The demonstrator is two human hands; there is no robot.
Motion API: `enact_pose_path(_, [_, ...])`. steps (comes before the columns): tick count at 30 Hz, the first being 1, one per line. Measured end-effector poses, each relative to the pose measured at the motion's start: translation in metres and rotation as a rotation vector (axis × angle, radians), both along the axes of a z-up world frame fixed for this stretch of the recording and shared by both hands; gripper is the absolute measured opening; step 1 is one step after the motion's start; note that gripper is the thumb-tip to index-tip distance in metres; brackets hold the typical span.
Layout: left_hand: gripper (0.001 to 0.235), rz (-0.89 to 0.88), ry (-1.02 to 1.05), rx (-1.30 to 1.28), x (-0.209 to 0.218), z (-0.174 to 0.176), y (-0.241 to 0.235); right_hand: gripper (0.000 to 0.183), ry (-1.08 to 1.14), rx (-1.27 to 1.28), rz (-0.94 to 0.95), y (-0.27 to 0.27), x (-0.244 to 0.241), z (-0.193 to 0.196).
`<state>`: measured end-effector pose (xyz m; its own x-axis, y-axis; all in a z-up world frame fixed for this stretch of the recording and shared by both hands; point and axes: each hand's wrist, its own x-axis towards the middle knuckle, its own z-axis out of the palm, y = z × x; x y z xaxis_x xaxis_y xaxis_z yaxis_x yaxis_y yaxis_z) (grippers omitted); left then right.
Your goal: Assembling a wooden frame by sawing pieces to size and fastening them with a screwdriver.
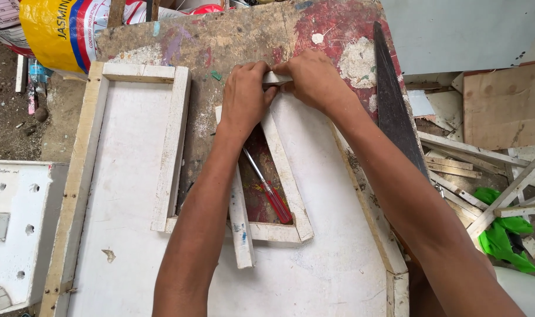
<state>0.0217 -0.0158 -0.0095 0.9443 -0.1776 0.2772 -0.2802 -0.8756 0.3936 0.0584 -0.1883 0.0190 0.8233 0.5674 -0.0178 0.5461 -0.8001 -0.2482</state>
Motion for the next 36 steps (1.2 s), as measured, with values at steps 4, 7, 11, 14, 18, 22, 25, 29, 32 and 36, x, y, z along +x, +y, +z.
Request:
enact_pose_path(4, [0.039, -0.028, 0.031, 0.101, 0.006, 0.006, 0.000, 0.033, 0.122, -0.022, 0.063, 0.002, 0.015, 0.015])
enact_pose_path(7, [0.043, -0.066, 0.037, 0.021, 0.015, 0.014, 0.000, 0.035, 0.294, -0.049, 0.196, -0.015, 0.043, 0.027])
enact_pose_path(11, [0.039, 0.025, 0.120, -0.024, 0.007, 0.019, 0.000, 0.040, 0.446, 0.563, 0.035, -0.027, 0.049, 0.035])
enact_pose_path(14, [0.039, 0.045, 0.142, -0.031, 0.002, 0.018, -0.001, 0.044, 0.554, 1.176, -0.047, -0.017, 0.058, 0.045])
enact_pose_path(18, [0.036, 0.050, 0.138, -0.044, -0.001, 0.016, -0.002, 0.054, 0.636, 1.697, -0.260, 0.007, 0.062, 0.050])
enact_pose_path(22, [0.029, 0.056, 0.182, -0.038, -0.005, 0.026, -0.004, 0.042, 0.405, 1.447, -0.365, 0.030, 0.049, -0.032])
enact_pose_path(25, [0.026, 0.073, 0.132, -0.086, -0.016, 0.021, 0.000, 0.040, 0.485, 1.595, -0.524, 0.039, 0.038, -0.012])
enact_pose_path(29, [0.027, 0.106, 0.151, -0.137, -0.012, 0.014, 0.000, 0.040, 0.470, 1.739, -0.381, 0.029, 0.054, 0.004])
enact_pose_path(32, [0.027, 0.088, 0.130, -0.157, -0.012, 0.017, 0.001, 0.041, 0.436, 1.717, -0.401, 0.045, 0.043, -0.011])
enact_pose_path(36, [0.021, 0.090, 0.109, -0.187, -0.012, 0.022, 0.000, 0.045, 0.433, 1.535, -0.395, 0.073, 0.027, -0.004])
